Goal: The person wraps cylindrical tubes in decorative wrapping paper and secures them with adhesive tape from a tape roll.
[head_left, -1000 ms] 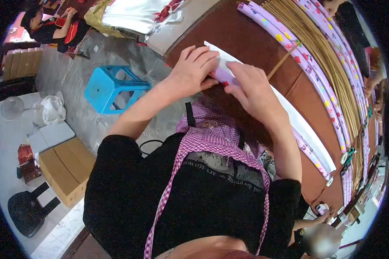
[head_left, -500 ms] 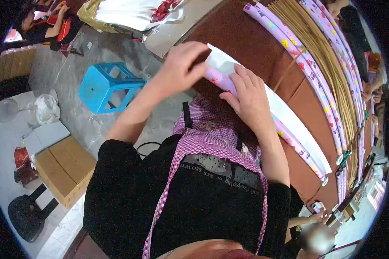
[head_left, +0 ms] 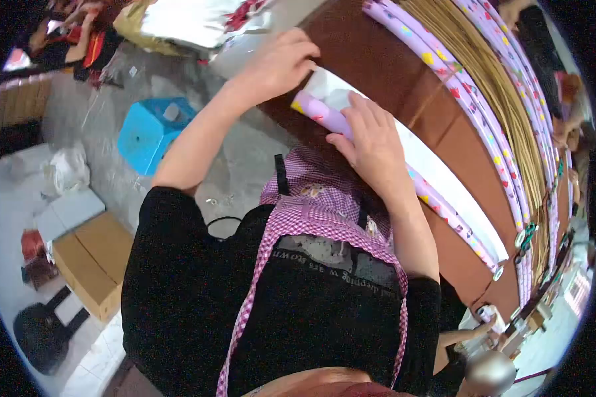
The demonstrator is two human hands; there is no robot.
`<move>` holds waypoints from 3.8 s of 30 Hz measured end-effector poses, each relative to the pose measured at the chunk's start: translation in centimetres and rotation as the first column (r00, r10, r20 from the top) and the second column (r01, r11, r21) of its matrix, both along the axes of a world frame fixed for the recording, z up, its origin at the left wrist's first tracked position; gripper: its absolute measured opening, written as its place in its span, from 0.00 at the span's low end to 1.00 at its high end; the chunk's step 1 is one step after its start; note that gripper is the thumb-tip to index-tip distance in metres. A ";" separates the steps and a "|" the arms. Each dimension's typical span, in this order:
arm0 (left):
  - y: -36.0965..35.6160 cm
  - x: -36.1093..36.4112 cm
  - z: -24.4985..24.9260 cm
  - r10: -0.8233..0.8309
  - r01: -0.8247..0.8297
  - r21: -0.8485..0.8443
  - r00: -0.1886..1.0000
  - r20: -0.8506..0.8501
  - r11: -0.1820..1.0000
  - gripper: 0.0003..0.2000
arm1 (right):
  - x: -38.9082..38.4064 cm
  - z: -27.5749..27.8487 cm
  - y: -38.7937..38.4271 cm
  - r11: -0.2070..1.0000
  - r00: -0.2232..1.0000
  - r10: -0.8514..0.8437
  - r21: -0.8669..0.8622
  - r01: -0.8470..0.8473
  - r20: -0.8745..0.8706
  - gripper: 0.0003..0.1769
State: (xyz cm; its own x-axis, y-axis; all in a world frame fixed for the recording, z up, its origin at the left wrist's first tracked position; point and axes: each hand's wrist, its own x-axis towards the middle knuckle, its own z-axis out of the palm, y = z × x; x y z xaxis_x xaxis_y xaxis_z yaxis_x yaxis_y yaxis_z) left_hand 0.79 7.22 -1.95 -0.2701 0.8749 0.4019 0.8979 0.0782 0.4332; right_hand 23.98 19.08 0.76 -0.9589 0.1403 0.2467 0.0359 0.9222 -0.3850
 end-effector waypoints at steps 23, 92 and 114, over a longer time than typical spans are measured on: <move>-2.7 5.0 0.9 -0.236 0.151 -0.308 0.936 -0.262 0.939 0.18 | 12.7 1.3 4.3 0.951 0.947 -0.298 -0.046 0.305 0.120 0.23; -2.9 6.4 0.3 -0.044 0.021 -0.078 0.954 -0.297 0.997 0.18 | -10.4 -1.7 1.3 0.550 0.980 -0.199 -0.828 0.113 0.002 0.12; -0.5 0.1 -0.6 0.115 -0.116 0.032 0.993 0.038 0.993 0.08 | -9.2 -2.5 1.3 0.615 0.978 -0.204 -0.784 0.088 -0.050 0.08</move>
State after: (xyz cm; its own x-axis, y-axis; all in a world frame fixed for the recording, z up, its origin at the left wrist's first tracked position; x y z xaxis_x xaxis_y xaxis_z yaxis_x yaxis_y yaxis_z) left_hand 0.87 6.67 -2.60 -0.3836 0.8230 0.4190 0.8674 0.1654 0.4693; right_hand 14.74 20.37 -1.75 -0.8779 0.4700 0.0910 0.0426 0.2660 -0.9630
